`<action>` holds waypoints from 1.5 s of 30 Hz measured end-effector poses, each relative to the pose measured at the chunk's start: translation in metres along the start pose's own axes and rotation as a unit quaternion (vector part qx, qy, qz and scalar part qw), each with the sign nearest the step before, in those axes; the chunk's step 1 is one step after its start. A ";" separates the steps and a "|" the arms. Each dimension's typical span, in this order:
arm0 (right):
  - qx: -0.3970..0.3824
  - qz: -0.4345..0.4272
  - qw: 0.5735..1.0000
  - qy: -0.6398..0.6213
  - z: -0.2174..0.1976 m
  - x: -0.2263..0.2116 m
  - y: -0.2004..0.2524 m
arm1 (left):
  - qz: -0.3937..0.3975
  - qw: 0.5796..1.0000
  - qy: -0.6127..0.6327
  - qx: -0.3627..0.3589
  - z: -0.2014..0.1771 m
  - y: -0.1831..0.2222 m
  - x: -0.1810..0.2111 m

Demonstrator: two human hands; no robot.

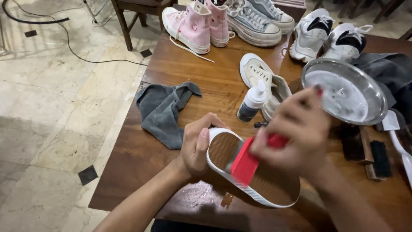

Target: Cleaning and detailing sneakers by scrubbing the soles with a brush and soapy water, wiping them with a cloth, and applying cleaning solution.

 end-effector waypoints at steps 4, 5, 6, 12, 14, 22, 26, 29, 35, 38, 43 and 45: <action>-0.026 -0.014 0.999 -0.018 0.015 0.005 0.008 | 0.001 1.000 0.001 0.000 -0.001 0.000 0.001; -0.026 0.025 0.999 0.018 0.014 0.020 0.013 | 0.001 1.000 0.001 0.003 -0.001 0.000 -0.001; -0.026 0.064 0.996 0.053 0.013 0.034 0.018 | 0.002 1.000 0.001 0.006 -0.001 0.000 -0.001; -0.039 -0.010 0.999 -0.023 0.007 -0.030 -0.017 | -0.012 1.000 -0.009 0.005 -0.001 0.002 0.006; -0.028 0.016 0.999 0.024 0.013 0.001 0.002 | -0.005 1.000 -0.014 0.007 -0.003 0.001 0.000; -0.063 -0.031 0.996 -0.058 0.005 -0.014 -0.004 | -0.006 1.000 -0.005 0.001 0.000 -0.001 -0.002; -0.051 0.027 0.998 0.032 0.010 0.026 0.025 | -0.006 1.000 0.004 0.000 -0.001 0.000 -0.006; -0.053 0.023 0.998 0.011 0.001 0.011 0.009 | -0.008 1.000 0.004 -0.002 -0.001 -0.005 -0.010; -0.119 0.029 0.992 0.007 0.016 0.029 0.027 | -0.019 1.000 0.008 0.004 0.000 -0.003 -0.019; -0.084 0.034 0.995 0.047 0.007 0.025 0.019 | -0.024 1.000 -0.001 0.006 -0.002 -0.004 -0.014; -0.101 -0.001 0.992 -0.074 0.017 0.009 0.018 | -0.019 1.000 0.001 0.000 -0.001 -0.003 -0.018; -0.091 0.059 0.992 0.068 0.018 0.035 0.026 | -0.026 1.000 -0.005 0.005 -0.003 -0.005 -0.022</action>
Point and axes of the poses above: each hand's wrist, its own y-axis away from the middle knuckle, its own z-axis out of the palm, x = y × z, the point moved 4 cm from there along -y, towards the middle knuckle, and after that the axes turned 13 degrees about -z, right-handed, at the moved point
